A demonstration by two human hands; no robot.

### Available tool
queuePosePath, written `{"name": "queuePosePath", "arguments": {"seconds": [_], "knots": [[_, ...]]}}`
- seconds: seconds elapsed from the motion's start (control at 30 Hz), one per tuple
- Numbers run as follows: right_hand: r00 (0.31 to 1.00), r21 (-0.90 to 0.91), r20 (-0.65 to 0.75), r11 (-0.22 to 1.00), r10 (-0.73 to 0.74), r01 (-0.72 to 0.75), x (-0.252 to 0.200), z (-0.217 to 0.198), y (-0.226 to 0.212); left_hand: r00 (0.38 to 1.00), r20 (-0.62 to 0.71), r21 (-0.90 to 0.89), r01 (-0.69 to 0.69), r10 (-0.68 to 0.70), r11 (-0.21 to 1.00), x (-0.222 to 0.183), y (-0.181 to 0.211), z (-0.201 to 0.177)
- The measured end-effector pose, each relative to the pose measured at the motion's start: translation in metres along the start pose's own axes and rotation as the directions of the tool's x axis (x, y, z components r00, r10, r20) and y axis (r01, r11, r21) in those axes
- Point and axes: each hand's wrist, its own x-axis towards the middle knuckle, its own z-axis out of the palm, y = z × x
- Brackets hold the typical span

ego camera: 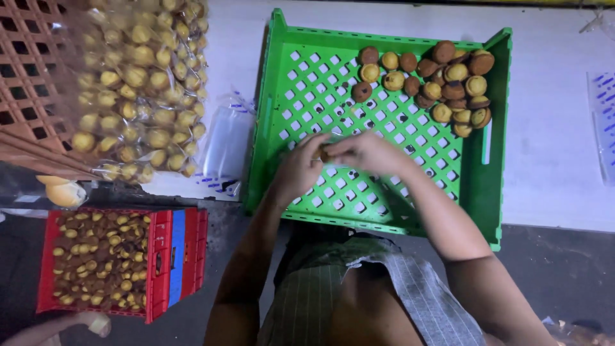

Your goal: Packing small walnut-shaped breads from a green plastic crate into individual or small plastic bags.

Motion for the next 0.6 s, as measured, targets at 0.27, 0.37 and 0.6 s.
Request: {"name": "queuePosePath", "arguments": {"seconds": [0.27,0.37,0.6], "knots": [[0.702,-0.200,-0.693,0.891,0.165,-0.407,0.039,-0.041,0.265,0.997,-0.038,-0.037,-0.073,0.071,0.997,0.012,-0.009,-0.037],[0.619,0.030,-0.750,0.947,0.233,-0.320,0.020,-0.048,0.207,0.998,-0.003,-0.118,-0.070,0.070,0.991,0.018,-0.020,-0.054],[0.769,-0.107,-0.617,0.951,0.166,-0.292,-0.014,-0.044,0.108,0.976,0.121,-0.282,-0.139,0.178,0.949,0.042,-0.034,-0.078]]}}
